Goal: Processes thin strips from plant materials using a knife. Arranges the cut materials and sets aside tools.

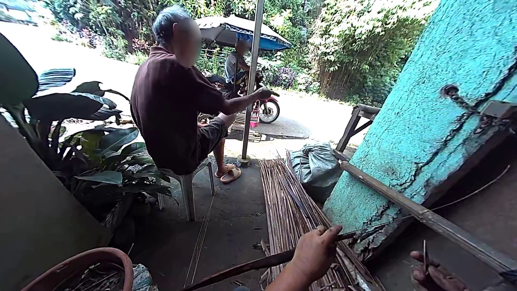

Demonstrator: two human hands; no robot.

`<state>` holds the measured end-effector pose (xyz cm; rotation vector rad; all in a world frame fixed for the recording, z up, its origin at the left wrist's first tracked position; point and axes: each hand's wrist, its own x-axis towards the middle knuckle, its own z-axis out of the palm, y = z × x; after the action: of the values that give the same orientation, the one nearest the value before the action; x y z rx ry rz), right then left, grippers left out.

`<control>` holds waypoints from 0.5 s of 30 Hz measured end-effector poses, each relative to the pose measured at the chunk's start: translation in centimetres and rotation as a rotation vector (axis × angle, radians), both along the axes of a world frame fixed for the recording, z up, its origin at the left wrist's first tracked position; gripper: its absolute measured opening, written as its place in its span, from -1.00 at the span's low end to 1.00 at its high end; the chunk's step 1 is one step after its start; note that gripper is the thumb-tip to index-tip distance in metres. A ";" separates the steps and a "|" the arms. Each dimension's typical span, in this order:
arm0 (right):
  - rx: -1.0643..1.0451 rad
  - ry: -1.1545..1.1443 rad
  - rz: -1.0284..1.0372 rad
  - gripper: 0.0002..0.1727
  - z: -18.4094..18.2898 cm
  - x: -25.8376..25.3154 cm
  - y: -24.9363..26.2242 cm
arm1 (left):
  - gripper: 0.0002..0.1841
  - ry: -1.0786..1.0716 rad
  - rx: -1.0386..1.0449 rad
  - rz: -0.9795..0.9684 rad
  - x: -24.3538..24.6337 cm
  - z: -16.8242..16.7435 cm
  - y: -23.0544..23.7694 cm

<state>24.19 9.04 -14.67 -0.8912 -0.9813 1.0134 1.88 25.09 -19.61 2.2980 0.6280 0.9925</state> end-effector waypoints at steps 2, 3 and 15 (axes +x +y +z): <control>-0.036 -0.004 -0.006 -0.64 0.1 1.5 1.2 | -0.44 0.078 -0.092 0.034 -0.5 -0.7 0.8; -0.066 -0.008 -0.003 -0.61 0.1 2.3 2.0 | -0.44 0.110 -0.120 0.051 -0.6 -1.0 1.2; -0.390 -0.495 0.497 -0.81 1.8 14.1 19.6 | -0.73 0.293 -0.175 0.300 -2.4 -5.0 8.7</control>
<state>38.33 28.65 -12.82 -1.2951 -1.4997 1.4757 -0.48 33.81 -24.66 2.2500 1.1602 0.6969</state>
